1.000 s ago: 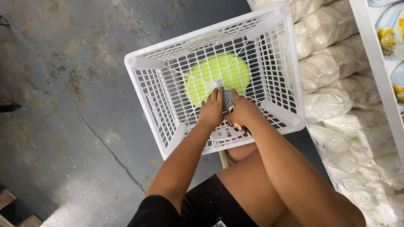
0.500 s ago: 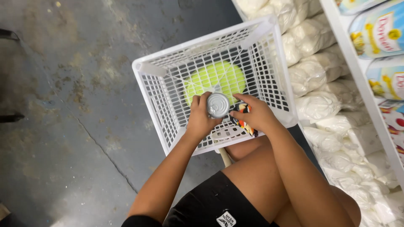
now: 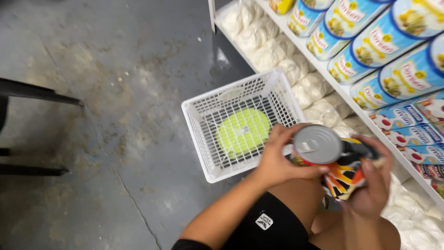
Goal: Using a tape measure to measure the dimensions of a can of corn in a grocery store aisle.
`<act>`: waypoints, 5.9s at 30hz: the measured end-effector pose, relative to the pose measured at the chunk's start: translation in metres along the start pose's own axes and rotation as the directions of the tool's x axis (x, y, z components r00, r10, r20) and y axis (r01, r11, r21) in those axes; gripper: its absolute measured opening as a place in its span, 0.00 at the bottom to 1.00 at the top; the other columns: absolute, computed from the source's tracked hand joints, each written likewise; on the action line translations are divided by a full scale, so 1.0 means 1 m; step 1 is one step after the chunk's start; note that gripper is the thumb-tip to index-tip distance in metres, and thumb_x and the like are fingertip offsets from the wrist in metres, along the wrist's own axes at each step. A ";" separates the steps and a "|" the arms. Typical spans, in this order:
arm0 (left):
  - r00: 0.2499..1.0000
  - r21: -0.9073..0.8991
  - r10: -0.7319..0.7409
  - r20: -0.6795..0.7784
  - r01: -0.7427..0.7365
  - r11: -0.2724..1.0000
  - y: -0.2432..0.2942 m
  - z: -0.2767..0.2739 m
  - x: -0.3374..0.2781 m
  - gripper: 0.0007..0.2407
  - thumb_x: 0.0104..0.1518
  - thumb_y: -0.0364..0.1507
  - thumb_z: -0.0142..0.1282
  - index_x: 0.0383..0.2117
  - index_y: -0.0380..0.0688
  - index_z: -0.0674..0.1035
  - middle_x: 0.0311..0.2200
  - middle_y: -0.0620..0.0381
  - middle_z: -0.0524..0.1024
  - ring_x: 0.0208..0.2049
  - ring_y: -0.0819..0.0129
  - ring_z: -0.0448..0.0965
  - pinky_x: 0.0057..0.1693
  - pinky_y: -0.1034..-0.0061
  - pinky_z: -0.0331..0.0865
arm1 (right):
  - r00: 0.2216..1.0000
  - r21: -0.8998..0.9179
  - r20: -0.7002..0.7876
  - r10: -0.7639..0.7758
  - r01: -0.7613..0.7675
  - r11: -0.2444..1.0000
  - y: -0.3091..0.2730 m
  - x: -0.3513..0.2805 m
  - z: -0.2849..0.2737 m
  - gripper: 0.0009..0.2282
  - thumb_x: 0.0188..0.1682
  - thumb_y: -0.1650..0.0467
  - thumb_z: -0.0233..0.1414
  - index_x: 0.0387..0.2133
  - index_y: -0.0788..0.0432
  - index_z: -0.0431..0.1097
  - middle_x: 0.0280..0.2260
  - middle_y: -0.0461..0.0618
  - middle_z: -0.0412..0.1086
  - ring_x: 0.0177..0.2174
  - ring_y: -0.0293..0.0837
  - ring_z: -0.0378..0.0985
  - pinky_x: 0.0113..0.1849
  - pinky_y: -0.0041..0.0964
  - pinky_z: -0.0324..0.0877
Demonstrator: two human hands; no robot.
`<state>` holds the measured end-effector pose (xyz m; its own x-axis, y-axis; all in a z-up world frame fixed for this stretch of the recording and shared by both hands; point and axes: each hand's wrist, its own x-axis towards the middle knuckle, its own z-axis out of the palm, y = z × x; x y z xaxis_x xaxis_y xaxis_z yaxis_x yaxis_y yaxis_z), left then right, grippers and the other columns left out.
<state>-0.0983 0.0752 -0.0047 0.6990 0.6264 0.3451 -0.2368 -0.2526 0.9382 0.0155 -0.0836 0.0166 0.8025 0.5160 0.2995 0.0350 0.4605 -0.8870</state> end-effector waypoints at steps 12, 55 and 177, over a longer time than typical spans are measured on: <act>0.889 -0.329 0.180 0.420 -0.036 0.944 0.085 0.132 -0.042 0.29 0.56 0.41 0.67 0.61 0.36 0.74 0.47 0.52 0.74 0.51 0.66 0.73 0.65 0.72 0.68 | 0.873 -0.738 -0.117 -0.474 0.243 0.630 -0.022 -0.149 -0.263 0.30 0.39 0.66 0.59 0.55 0.65 0.59 0.61 0.63 0.57 0.55 0.57 0.66 0.55 0.48 0.63; 0.746 -0.582 0.258 0.614 0.206 0.787 0.151 0.108 -0.130 0.39 0.56 0.46 0.66 0.67 0.34 0.61 0.58 0.50 0.73 0.59 0.66 0.75 0.66 0.71 0.67 | 0.574 -0.842 0.014 -0.819 0.449 0.300 -0.160 -0.234 -0.010 0.14 0.44 0.68 0.58 0.43 0.56 0.68 0.52 0.64 0.62 0.51 0.53 0.69 0.55 0.45 0.69; 0.807 -0.635 0.208 0.552 0.246 0.732 0.149 0.099 -0.152 0.35 0.55 0.39 0.65 0.65 0.33 0.62 0.55 0.46 0.73 0.57 0.63 0.73 0.65 0.69 0.64 | 0.644 -0.792 -0.193 -0.740 0.343 0.505 -0.150 -0.237 0.001 0.16 0.56 0.67 0.54 0.53 0.59 0.61 0.57 0.62 0.61 0.56 0.51 0.68 0.60 0.43 0.63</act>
<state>-0.1730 -0.1308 0.0803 0.8877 0.0458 0.4582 -0.4301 0.4375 0.7897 -0.1808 -0.2747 0.0792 0.6062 -0.1480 0.7814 0.7644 -0.1628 -0.6238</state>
